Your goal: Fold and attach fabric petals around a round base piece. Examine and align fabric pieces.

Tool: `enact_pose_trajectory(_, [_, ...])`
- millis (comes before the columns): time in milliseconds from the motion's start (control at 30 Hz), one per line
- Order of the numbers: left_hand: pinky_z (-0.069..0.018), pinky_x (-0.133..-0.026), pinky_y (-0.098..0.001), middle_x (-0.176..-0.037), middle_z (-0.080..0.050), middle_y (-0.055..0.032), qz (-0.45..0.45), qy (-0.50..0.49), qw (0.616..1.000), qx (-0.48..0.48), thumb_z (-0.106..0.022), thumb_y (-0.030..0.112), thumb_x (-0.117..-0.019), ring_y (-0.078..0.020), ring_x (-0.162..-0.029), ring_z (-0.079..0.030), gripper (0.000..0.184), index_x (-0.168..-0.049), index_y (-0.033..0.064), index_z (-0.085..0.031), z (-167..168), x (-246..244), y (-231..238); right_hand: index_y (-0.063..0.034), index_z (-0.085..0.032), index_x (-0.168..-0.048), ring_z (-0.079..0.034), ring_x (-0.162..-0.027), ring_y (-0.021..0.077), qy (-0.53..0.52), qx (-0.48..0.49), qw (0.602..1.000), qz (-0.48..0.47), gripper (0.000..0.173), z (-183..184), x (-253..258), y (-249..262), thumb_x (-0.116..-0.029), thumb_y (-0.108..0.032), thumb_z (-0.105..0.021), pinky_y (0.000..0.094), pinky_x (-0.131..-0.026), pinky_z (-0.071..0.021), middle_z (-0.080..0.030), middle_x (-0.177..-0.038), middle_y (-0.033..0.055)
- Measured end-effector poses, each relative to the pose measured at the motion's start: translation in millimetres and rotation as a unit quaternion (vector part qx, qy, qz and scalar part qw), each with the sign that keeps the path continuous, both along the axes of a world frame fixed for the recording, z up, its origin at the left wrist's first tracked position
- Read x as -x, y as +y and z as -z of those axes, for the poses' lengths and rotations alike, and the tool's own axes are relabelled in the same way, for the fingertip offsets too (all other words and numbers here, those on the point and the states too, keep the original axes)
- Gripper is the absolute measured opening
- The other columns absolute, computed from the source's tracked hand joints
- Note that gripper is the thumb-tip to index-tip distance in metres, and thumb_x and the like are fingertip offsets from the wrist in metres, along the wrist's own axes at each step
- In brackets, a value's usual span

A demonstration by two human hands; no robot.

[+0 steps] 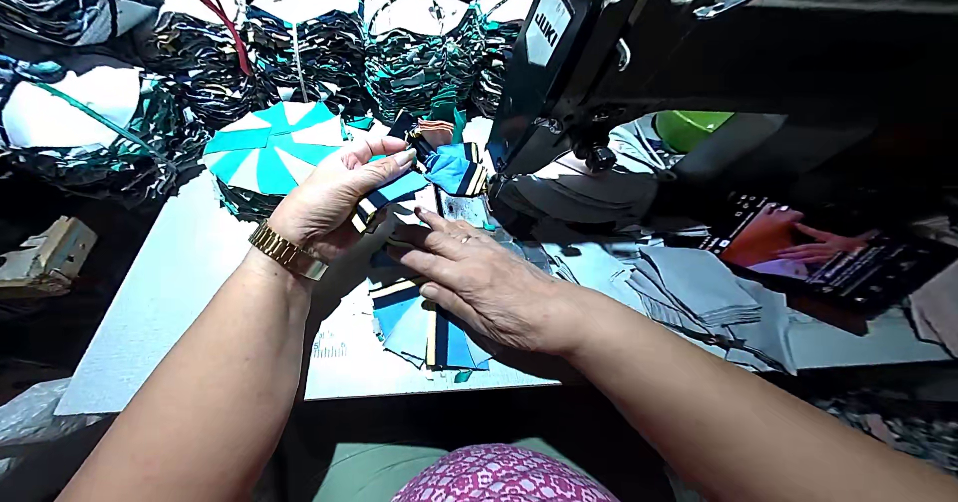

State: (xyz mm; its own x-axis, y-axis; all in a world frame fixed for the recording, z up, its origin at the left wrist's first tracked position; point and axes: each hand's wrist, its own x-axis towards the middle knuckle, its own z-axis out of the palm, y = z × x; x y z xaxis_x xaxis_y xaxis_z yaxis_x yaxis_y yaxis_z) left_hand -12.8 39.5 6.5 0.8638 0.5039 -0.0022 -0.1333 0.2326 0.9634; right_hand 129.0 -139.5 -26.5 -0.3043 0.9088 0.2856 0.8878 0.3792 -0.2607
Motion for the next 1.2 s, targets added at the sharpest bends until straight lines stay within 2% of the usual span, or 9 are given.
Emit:
enact_pose_trajectory(167, [-0.058, -0.069, -0.0222, -0.096, -0.069, -0.0024, -0.007, 0.01, 1.0, -0.005, -0.051, 0.015, -0.1073, -0.0075, -0.078, -0.068, 0.017, -0.123, 0.011, -0.056, 0, 0, -2, -0.0112, -0.06, -0.145, -0.029, -0.154, 0.0334, -0.02, 0.025, 0.999, 0.005, 0.056, 2, 2, 27, -0.111, -0.043, -0.028, 0.0566, -0.125, -0.0202, -0.047, -0.158, 0.0119])
enact_pose_trajectory(400, [-0.0489, -0.051, -0.0149, -0.089, -0.066, -0.0022, -0.002, 0.006, 1.0, -0.017, -0.05, 0.015, -0.1079, -0.0034, -0.063, -0.06, 0.015, -0.118, 0.01, -0.06, -1, -2, -3, -0.0216, -0.04, -0.16, -0.019, -0.158, 0.0298, -0.061, 0.109, 0.991, 0.056, 0.064, 7, 11, 30, -0.109, -0.054, -0.019, 0.0572, -0.126, -0.0132, -0.031, -0.167, 0.0122])
enact_pose_trajectory(533, [-0.0522, -0.056, -0.0166, -0.09, -0.067, -0.0009, 0.0, 0.01, 1.0, -0.026, -0.048, 0.016, -0.1085, -0.0042, -0.069, -0.064, 0.016, -0.119, 0.0114, -0.059, -2, -2, -4, -0.0205, -0.034, -0.163, -0.012, -0.159, 0.0295, -0.034, 0.137, 0.983, 0.114, 0.073, 3, 14, 25, -0.1061, -0.063, -0.02, 0.0588, -0.127, -0.0036, -0.027, -0.169, 0.0131])
enact_pose_trajectory(667, [-0.0584, -0.067, -0.0229, -0.091, -0.068, -0.0012, -0.018, 0.009, 1.0, -0.006, -0.048, 0.023, -0.1091, -0.0082, -0.078, -0.068, 0.018, -0.117, 0.0133, -0.06, -2, 0, -2, -0.012, -0.044, -0.157, -0.018, -0.158, 0.0278, 0.097, 0.084, 0.988, 0.092, 0.061, -10, 0, 19, -0.11, -0.047, -0.027, 0.0642, -0.124, -0.0071, -0.036, -0.165, 0.0097])
enact_pose_trajectory(733, [-0.0584, -0.069, -0.0221, -0.093, -0.068, 0.0002, -0.031, 0.014, 0.999, 0.009, -0.049, 0.027, -0.1087, -0.0076, -0.08, -0.068, 0.02, -0.119, 0.0149, -0.06, -5, 1, -4, -0.0124, -0.047, -0.155, -0.023, -0.157, 0.0236, 0.123, 0.052, 0.988, 0.073, 0.055, -22, -12, 9, -0.1107, -0.039, -0.029, 0.059, -0.126, -0.0136, -0.039, -0.164, 0.007])
enact_pose_trajectory(867, [-0.0534, -0.057, -0.0164, -0.084, -0.066, 0.0008, -0.045, -0.009, 0.998, 0.033, -0.047, 0.025, -0.1091, -0.0043, -0.068, -0.064, 0.018, -0.113, 0.0143, -0.061, -9, 2, -5, -0.0078, -0.058, -0.146, -0.032, -0.153, 0.0245, 0.095, -0.029, 0.993, 0.066, 0.051, -30, -27, -17, -0.1102, -0.031, -0.029, 0.0498, -0.127, -0.0238, -0.046, -0.159, 0.0093])
enact_pose_trajectory(967, [-0.0546, -0.059, -0.0175, -0.085, -0.067, -0.0003, -0.047, -0.017, 0.998, 0.046, -0.049, 0.024, -0.1083, -0.0054, -0.07, -0.065, 0.016, -0.112, 0.0137, -0.061, -9, 2, -6, -0.006, -0.055, -0.147, -0.03, -0.154, 0.0278, 0.056, -0.03, 0.996, 0.067, 0.052, -17, -12, -34, -0.1096, -0.032, -0.03, 0.0496, -0.126, -0.0265, -0.042, -0.161, 0.0109])
enact_pose_trajectory(1100, [-0.0565, -0.064, -0.0184, -0.089, -0.066, 0.0024, -0.019, 0.014, 1.0, 0.006, -0.046, 0.027, -0.1085, -0.0045, -0.075, -0.066, 0.019, -0.119, 0.0179, -0.06, -8, 2, -10, -0.0129, -0.052, -0.152, -0.022, -0.157, 0.0321, 0.012, -0.004, 0.998, 0.066, 0.06, 8, 16, -37, -0.1078, -0.047, -0.031, 0.0565, -0.126, -0.0193, -0.035, -0.165, 0.0124])
enact_pose_trajectory(1200, [-0.0583, -0.069, -0.0215, -0.098, -0.067, 0.0033, -0.006, 0.049, 0.998, -0.037, -0.046, 0.027, -0.1059, -0.0058, -0.083, -0.067, 0.027, -0.13, 0.0225, -0.058, -7, 2, -12, -0.0161, -0.055, -0.149, -0.023, -0.156, 0.0318, -0.02, 0.039, 0.993, 0.106, 0.062, 22, 27, -35, -0.1061, -0.056, -0.034, 0.0558, -0.127, -0.0167, -0.044, -0.16, 0.0123])
